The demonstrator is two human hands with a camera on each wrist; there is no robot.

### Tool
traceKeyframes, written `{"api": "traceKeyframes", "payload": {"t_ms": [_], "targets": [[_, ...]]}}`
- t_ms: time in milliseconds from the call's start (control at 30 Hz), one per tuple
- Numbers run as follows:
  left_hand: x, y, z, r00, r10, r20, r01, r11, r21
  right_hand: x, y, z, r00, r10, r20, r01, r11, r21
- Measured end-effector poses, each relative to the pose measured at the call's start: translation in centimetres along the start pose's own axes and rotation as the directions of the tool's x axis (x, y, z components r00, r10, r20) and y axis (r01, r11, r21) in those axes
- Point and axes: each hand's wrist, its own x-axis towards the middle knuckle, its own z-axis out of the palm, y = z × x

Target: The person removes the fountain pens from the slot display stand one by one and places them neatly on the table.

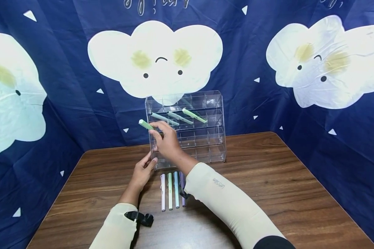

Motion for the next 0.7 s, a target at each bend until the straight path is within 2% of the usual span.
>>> {"api": "traceKeyframes", "payload": {"t_ms": [267,433,600,700], "targets": [[-0.1,0.2,-0.1,1.000,-0.002,0.009,0.002,1.000,-0.007,-1.3,-0.2,-1.0,0.999,0.025,0.020,-0.025,0.999,0.025],[-0.1,0.2,0.0,1.000,0.007,0.014,-0.006,1.000,-0.010,-2.7,0.6,-1.6,0.997,0.064,0.044,-0.066,0.997,0.033],[-0.2,0.1,0.1,1.000,0.004,0.010,-0.004,1.000,-0.003,-4.0,1.3,-2.2,0.996,0.070,0.058,-0.072,0.997,0.029],[-0.2,0.1,0.0,1.000,0.003,0.014,-0.003,1.000,-0.004,-4.6,1.5,-2.6,0.996,0.075,0.057,-0.079,0.995,0.069]]}}
